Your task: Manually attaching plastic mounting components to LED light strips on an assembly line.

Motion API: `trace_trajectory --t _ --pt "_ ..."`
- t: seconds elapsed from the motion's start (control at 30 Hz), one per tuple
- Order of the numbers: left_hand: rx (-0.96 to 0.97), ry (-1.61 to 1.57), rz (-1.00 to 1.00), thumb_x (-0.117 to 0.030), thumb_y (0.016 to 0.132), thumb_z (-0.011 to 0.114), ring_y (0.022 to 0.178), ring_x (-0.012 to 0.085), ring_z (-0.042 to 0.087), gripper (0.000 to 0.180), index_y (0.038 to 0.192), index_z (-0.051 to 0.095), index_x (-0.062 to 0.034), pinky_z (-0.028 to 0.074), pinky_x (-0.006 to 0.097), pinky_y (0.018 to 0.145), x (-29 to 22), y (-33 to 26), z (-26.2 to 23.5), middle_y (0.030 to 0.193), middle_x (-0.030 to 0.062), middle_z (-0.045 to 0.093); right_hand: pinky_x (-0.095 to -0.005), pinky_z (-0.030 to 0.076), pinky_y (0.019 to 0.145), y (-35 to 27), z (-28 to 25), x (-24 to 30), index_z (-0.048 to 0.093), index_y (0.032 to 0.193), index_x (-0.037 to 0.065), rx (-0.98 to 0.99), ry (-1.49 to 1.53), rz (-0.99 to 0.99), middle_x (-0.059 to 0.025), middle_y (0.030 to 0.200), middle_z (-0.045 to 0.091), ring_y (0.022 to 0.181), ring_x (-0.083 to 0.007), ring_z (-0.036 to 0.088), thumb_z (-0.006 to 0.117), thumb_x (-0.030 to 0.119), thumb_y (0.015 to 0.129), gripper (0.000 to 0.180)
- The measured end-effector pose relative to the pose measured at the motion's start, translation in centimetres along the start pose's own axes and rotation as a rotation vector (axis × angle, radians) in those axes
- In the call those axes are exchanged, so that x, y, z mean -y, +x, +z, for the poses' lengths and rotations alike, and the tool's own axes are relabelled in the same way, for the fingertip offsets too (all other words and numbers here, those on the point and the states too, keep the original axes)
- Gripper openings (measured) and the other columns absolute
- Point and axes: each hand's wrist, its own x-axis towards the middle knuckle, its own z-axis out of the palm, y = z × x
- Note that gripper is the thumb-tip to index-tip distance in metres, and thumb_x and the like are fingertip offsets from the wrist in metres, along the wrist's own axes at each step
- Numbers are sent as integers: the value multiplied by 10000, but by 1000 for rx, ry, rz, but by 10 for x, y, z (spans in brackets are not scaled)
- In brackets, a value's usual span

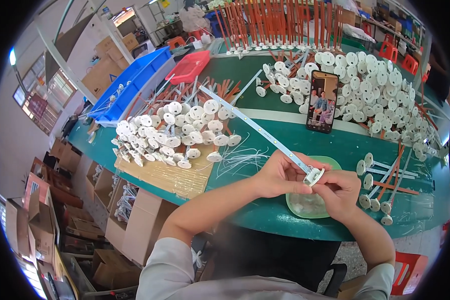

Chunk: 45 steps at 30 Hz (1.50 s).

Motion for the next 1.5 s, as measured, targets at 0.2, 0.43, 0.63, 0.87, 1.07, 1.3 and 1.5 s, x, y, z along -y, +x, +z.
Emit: trace_trajectory --t 0.2,0.43,0.63,0.87,1.07,1.3,1.5 --pt "3 68 -34 70 815 769 1314 317 568 538 1320 595 12 451 480 1126 -10 4 5 1404 264 568 -245 512 597 -3 7 2 707 848 -43 -96 32 33 -74 733 705 663 -131 679 694 -52 834 21" --pt "57 182 68 90 840 747 1227 249 626 480 1295 614 12 530 456 1072 -23 -2 29 1377 213 596 -233 525 617 -16 1 4 723 893 -53 -48 139 30 -102 811 741 698 -125 691 691 -61 835 67" --pt "-178 404 -125 21 862 755 1179 222 658 426 1270 631 4 516 387 1055 -51 3 37 1282 139 667 -276 557 627 -8 1 -10 729 934 -34 -109 86 -125 -113 876 755 718 -156 714 765 -3 819 124" --pt "-701 1397 -444 -209 882 759 837 143 693 554 1333 577 57 531 283 704 -190 -25 -86 962 105 737 -345 555 615 16 -21 -42 692 854 25 -95 -481 -566 -108 837 727 704 -271 702 766 20 798 93" --pt "-739 1983 -996 -433 716 783 864 278 732 515 948 756 26 571 389 768 -284 -65 -118 883 169 746 -351 550 610 13 -24 -48 686 849 31 -68 -508 -525 -101 830 723 704 -265 696 769 6 780 111" --pt "-734 2302 -1209 -370 694 780 1026 366 717 512 1042 760 5 585 442 895 -304 -71 -135 1065 236 735 -360 552 604 11 -19 -43 688 847 35 -7 -554 -573 -96 831 719 695 -262 693 774 17 766 120" --pt "-855 2453 -479 -412 834 749 946 367 722 398 1004 758 -52 586 458 817 -268 -10 -84 1000 195 738 -358 551 616 11 -22 -39 694 869 24 -33 -533 -504 -115 863 722 712 -274 692 738 -7 766 116"
